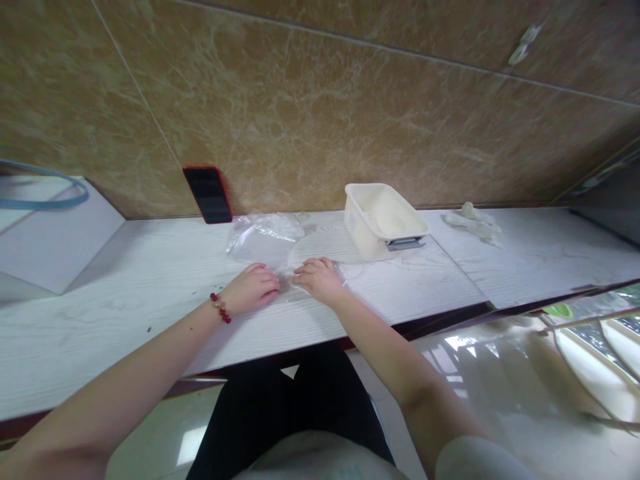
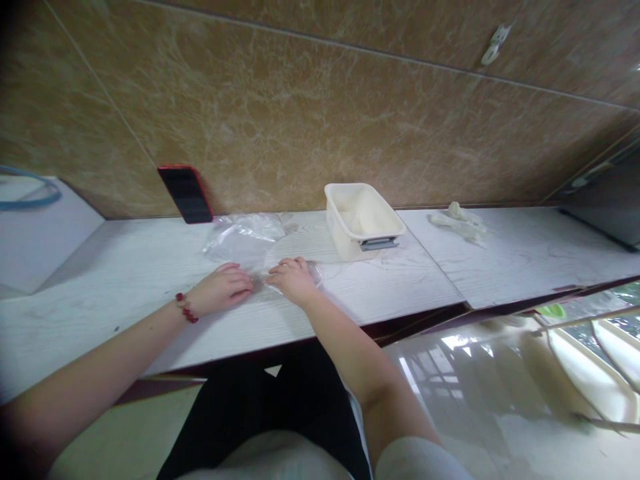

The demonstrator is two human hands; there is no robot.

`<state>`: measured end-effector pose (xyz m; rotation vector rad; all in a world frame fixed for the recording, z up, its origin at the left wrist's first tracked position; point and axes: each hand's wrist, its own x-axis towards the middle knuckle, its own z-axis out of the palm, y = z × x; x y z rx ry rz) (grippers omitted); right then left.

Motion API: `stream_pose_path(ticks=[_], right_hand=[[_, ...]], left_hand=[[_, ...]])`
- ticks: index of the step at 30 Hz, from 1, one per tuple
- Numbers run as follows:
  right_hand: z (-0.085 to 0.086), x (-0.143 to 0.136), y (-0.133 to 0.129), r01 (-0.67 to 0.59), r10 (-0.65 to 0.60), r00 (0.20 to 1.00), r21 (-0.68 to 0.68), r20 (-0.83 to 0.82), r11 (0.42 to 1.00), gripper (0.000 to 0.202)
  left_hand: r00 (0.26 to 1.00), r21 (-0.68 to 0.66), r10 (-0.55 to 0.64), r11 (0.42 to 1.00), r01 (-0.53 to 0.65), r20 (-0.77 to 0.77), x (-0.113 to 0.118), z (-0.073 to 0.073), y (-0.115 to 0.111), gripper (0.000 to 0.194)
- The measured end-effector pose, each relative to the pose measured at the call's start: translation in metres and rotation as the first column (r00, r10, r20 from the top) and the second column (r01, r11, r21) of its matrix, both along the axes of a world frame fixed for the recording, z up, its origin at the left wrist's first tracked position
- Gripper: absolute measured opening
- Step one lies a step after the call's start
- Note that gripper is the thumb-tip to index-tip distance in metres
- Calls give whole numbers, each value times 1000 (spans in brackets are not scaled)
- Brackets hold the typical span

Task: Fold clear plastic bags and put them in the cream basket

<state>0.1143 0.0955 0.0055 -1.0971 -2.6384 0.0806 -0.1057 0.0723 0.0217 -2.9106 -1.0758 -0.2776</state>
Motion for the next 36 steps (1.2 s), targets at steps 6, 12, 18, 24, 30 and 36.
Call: stream_pose_path(ticks=[6, 12, 18, 24, 30, 36], right_hand=[[0, -1, -1, -73, 75, 996, -43, 47, 996, 28], [-4, 0, 1, -83, 88, 996, -125, 33, 989, 37], [-5, 0, 1, -70, 73, 997, -164, 11, 984, 40], [-7, -1, 1, -59, 62, 998, -158, 10, 986, 39], [-9, -1, 2, -66, 66, 998, -140, -5, 988, 36], [-7, -1, 0, -51, 52, 999, -164, 1, 985, 36]], left_hand=[[996, -70, -84, 994, 85, 11, -12, 9, -5, 25], [994, -127, -72, 989, 81, 79, -33, 10, 4, 28], [714, -37, 688, 723, -690, 129, -72, -7, 37, 49], [381, -35, 919, 386, -922, 100, -94, -4, 69, 77], [317, -84, 946, 322, -943, 68, -97, 16, 101, 78], [296, -105, 954, 298, -949, 37, -99, 31, 123, 73]])
